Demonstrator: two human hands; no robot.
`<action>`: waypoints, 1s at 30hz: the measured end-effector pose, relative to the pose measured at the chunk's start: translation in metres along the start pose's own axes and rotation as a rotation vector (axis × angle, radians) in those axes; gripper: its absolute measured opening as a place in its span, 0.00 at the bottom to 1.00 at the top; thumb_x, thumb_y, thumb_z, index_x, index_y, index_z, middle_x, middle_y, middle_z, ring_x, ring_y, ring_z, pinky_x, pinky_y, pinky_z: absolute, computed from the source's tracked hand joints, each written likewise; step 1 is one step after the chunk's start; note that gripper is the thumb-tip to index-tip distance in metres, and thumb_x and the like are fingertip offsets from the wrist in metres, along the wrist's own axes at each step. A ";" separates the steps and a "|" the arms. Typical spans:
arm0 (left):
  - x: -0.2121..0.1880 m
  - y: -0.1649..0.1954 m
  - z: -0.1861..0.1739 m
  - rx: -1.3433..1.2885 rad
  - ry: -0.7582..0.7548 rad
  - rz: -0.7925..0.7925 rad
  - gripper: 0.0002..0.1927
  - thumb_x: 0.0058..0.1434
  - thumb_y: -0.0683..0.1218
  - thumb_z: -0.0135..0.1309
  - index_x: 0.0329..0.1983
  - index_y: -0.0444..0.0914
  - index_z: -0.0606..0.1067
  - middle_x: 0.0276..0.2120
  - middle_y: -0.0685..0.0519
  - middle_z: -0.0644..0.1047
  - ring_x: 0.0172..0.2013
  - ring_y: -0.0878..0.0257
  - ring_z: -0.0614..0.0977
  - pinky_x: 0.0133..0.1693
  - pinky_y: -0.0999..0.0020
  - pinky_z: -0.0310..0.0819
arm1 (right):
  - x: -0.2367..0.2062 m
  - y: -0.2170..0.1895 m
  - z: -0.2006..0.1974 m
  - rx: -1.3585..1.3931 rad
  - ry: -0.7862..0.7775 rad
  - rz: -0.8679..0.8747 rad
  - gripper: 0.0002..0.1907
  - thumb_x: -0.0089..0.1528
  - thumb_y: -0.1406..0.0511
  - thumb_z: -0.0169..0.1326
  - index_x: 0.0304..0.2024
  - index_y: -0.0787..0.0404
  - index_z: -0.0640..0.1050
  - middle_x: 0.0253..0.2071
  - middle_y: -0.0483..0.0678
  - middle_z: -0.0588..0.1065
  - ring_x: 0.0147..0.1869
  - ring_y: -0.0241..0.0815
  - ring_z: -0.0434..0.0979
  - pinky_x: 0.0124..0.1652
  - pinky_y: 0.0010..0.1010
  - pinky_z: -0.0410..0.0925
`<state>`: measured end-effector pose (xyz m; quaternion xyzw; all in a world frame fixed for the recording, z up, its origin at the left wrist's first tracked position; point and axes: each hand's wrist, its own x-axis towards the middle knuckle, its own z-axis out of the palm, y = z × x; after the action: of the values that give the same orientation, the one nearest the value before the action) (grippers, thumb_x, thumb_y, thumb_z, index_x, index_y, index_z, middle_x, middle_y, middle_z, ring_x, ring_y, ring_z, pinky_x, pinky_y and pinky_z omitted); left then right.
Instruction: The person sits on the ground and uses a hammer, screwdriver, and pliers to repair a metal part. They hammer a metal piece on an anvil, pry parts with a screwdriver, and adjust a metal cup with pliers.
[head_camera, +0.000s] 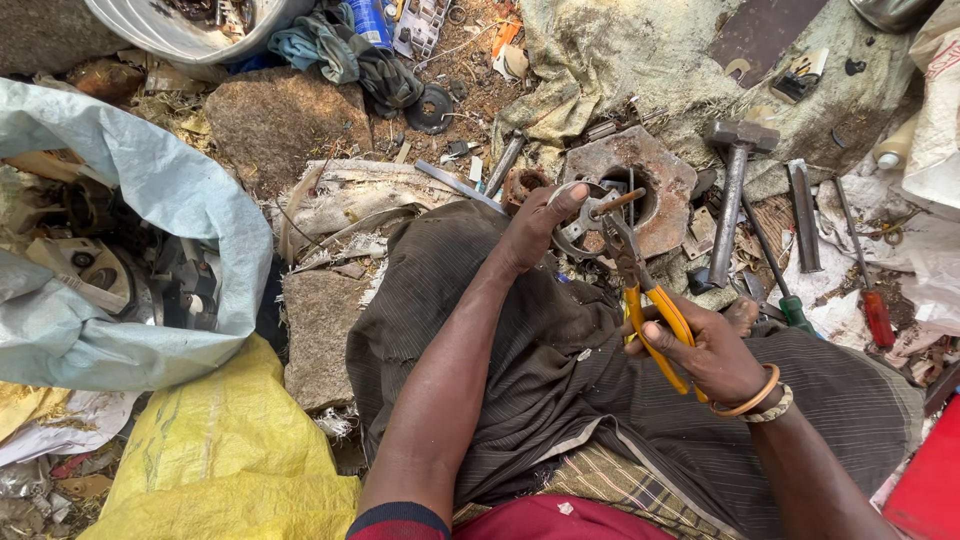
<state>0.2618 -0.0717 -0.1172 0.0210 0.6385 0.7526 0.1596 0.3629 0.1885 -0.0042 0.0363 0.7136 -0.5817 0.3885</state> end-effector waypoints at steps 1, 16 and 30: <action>0.000 0.001 -0.001 0.003 0.000 -0.004 0.37 0.63 0.77 0.44 0.26 0.40 0.72 0.24 0.58 0.62 0.28 0.66 0.66 0.30 0.66 0.65 | 0.001 0.002 0.002 0.029 0.033 0.024 0.28 0.65 0.56 0.51 0.63 0.65 0.71 0.47 0.56 0.80 0.45 0.46 0.83 0.45 0.40 0.78; -0.007 0.013 -0.008 -0.155 -0.044 0.071 0.29 0.64 0.66 0.52 0.23 0.37 0.77 0.17 0.59 0.69 0.20 0.70 0.68 0.25 0.69 0.63 | 0.002 0.023 0.048 1.161 -0.604 0.002 0.25 0.74 0.53 0.45 0.65 0.64 0.66 0.32 0.48 0.72 0.25 0.33 0.67 0.23 0.22 0.66; -0.019 0.007 -0.016 0.057 0.179 0.079 0.32 0.65 0.68 0.46 0.17 0.40 0.75 0.13 0.59 0.69 0.16 0.68 0.68 0.21 0.67 0.58 | 0.001 0.038 0.054 0.420 -0.017 -0.109 0.22 0.72 0.54 0.47 0.61 0.63 0.71 0.32 0.45 0.73 0.26 0.29 0.67 0.22 0.21 0.65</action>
<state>0.2744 -0.0925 -0.1104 -0.0166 0.6700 0.7387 0.0717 0.4087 0.1542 -0.0365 0.0730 0.5746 -0.7380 0.3462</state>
